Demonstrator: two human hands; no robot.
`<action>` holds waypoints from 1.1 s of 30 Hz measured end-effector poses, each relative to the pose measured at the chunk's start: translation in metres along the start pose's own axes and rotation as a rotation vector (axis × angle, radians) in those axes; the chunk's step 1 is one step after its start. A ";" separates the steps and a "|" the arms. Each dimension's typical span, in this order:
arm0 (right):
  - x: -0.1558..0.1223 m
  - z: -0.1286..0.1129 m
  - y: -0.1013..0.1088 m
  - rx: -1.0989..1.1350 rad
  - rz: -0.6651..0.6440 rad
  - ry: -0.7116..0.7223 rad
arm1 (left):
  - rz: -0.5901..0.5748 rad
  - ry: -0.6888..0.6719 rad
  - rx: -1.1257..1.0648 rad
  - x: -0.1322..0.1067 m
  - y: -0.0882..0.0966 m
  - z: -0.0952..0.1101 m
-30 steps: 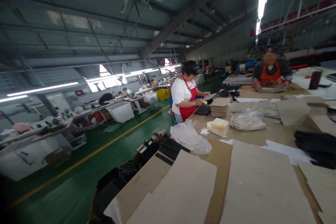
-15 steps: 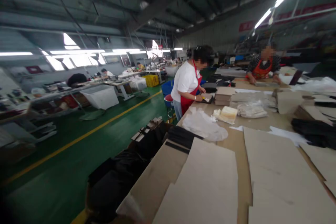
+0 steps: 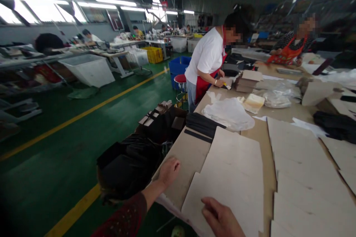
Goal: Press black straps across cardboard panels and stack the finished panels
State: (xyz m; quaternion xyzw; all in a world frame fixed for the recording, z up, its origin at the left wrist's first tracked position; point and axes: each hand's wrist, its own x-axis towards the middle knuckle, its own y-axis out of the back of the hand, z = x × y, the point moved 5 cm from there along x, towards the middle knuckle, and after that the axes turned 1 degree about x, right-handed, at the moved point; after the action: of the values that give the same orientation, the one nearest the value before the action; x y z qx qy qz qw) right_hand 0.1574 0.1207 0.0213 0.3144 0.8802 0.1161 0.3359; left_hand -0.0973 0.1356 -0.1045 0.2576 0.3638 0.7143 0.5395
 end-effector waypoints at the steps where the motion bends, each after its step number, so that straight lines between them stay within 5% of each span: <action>1: 0.016 -0.002 0.011 -0.011 0.026 0.014 | 0.018 -0.002 0.022 -0.002 -0.002 0.000; 8: 0.163 -0.018 0.079 -0.412 0.225 0.078 | 0.099 -0.025 0.165 -0.008 -0.004 0.006; 14: 0.259 -0.020 0.094 -0.611 0.265 0.037 | 0.162 -0.058 0.230 -0.005 -0.003 0.006; 33: 0.304 -0.038 0.091 -0.875 0.140 0.074 | 0.250 -0.123 0.261 -0.007 -0.001 0.006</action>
State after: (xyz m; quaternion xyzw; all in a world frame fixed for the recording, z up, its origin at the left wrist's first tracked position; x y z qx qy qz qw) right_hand 0.0006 0.3835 -0.0702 0.1972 0.7362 0.5115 0.3969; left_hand -0.0900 0.1301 -0.1011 0.4116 0.3850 0.7055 0.4297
